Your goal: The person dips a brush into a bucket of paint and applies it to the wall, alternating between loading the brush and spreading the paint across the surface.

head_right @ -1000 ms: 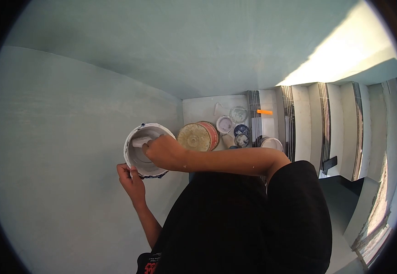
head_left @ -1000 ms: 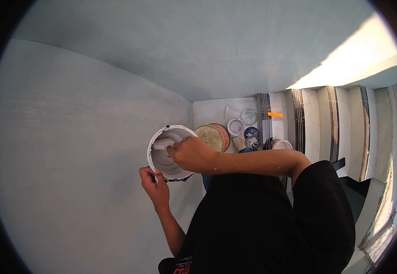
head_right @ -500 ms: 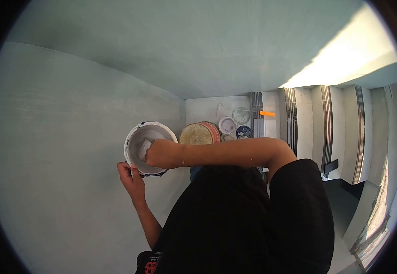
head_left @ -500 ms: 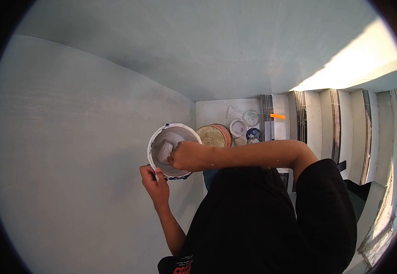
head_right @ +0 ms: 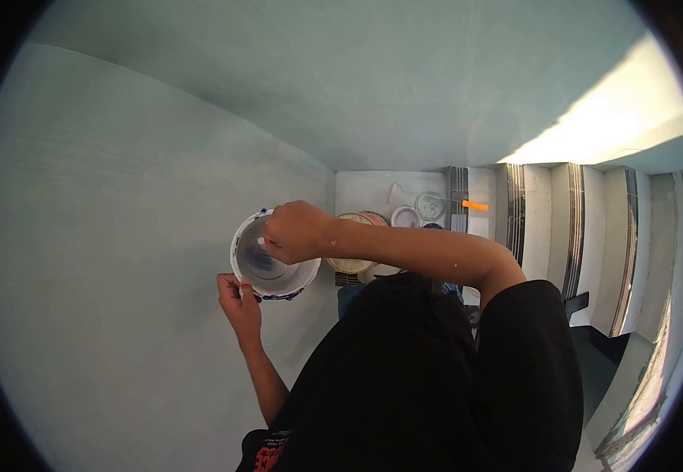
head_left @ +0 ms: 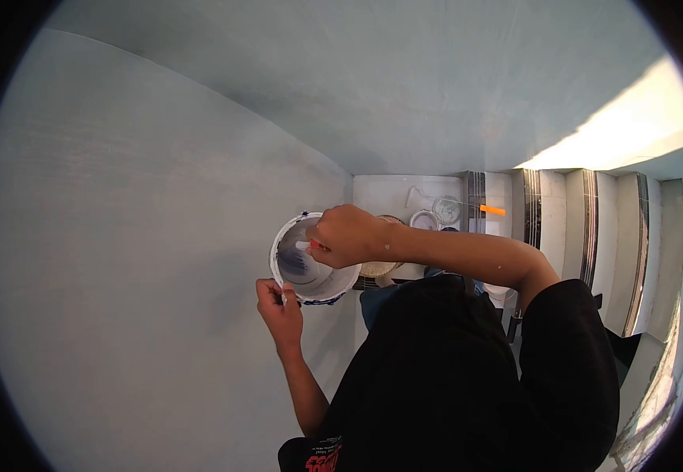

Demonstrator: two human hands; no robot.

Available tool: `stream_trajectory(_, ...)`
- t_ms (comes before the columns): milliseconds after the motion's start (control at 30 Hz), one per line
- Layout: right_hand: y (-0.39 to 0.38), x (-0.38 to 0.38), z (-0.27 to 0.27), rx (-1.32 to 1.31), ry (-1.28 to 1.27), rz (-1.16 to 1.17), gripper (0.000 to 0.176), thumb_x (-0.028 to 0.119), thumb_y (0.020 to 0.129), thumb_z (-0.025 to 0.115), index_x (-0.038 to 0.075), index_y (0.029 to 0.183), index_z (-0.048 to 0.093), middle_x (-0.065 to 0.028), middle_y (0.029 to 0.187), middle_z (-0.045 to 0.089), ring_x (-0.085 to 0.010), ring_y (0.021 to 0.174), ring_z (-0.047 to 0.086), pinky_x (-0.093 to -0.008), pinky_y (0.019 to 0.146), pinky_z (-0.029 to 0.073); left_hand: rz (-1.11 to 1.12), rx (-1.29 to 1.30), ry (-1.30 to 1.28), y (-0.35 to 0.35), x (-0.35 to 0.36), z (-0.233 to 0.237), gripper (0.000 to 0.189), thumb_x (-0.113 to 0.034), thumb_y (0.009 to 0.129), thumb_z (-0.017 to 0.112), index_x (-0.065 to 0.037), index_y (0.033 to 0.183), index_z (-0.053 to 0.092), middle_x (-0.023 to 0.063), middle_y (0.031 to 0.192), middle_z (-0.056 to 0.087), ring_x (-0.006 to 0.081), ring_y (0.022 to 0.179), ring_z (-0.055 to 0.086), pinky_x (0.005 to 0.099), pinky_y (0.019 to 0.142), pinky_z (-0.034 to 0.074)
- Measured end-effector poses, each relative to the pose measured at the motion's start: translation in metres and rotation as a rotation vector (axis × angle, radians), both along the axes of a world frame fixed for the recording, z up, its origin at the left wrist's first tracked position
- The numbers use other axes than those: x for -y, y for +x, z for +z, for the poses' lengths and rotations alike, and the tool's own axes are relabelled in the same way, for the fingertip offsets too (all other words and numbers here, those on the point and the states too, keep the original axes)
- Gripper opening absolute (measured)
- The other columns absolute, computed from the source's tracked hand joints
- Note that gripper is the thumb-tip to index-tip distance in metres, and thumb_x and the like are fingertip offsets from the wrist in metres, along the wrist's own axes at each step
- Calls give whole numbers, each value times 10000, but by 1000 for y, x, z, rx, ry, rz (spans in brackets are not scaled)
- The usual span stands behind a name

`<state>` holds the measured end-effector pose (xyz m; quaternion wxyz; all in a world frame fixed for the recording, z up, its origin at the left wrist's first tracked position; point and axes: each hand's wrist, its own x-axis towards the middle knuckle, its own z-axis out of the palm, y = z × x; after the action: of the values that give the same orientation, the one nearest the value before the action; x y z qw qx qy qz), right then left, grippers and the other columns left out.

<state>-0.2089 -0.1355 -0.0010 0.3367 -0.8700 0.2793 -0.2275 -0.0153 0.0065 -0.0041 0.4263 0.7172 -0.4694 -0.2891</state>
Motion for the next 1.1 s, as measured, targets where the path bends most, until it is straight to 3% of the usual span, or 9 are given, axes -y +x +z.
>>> stream_trajectory(167, 19, -17, -15, 101, 220, -276, 292, 239, 825, 646, -24, 700, 625, -225, 589, 594, -420, 584, 621, -469, 590, 511, -25, 99, -31, 8, -1, -8, 218, -36, 914, 596, -42, 857, 386, 20, 699, 399, 90, 587, 369, 263, 521, 332)
stream_trajectory(367, 42, -41, -34, 94, 261, -492, 253, 203, 794, 653, -43, 737, 632, -249, 646, 617, -427, 617, 634, -480, 620, 519, -1, 101, -3, 4, -1, -9, 222, -42, 901, 613, -41, 854, 396, 20, 674, 395, 101, 583, 369, 273, 521, 336)
stream_trajectory(667, 68, -55, -52, 148, 424, -444, 257, 188, 775, 662, -49, 698, 594, -265, 653, 605, -430, 633, 627, -464, 613, 510, -35, 107, 31, 7, 1, -14, 223, -62, 906, 616, -30, 851, 402, 62, 639, 425, 137, 552, 422, 313, 519, 372)
stream_trajectory(767, 66, -50, -62, 176, 454, -418, 249, 215, 772, 662, -32, 752, 632, -236, 630, 608, -376, 562, 623, -422, 570, 506, -32, 131, 8, 6, -2, -28, 220, -64, 909, 613, -30, 854, 402, 64, 636, 431, 140, 542, 427, 317, 516, 376)
stream_trajectory(867, 53, -44, -56, 310, 772, -400, 242, 207, 801, 670, -29, 762, 631, -178, 616, 619, -262, 536, 634, -354, 539, 491, 0, 102, -1, 8, -4, -40, 216, -59, 920, 605, -33, 858, 400, 56, 639, 434, 131, 535, 424, 310, 508, 379)
stream_trajectory(967, 22, -32, -33, 447, 921, -382, 216, 180, 918, 618, -29, 868, 631, -98, 722, 688, -132, 552, 650, -259, 500, 481, 64, 1, 12, 8, -6, -48, 209, -55, 935, 592, -37, 861, 397, 41, 646, 439, 112, 538, 432, 295, 499, 380)
stream_trajectory(1100, -16, -21, -28, 521, 1099, -454, 203, 171, 936, 588, -23, 917, 646, -111, 763, 703, -152, 594, 667, -248, 530, 495, 117, -125, 22, -5, -6, -44, 200, -52, 948, 577, -40, 866, 396, 28, 663, 456, 92, 554, 466, 277, 493, 381)
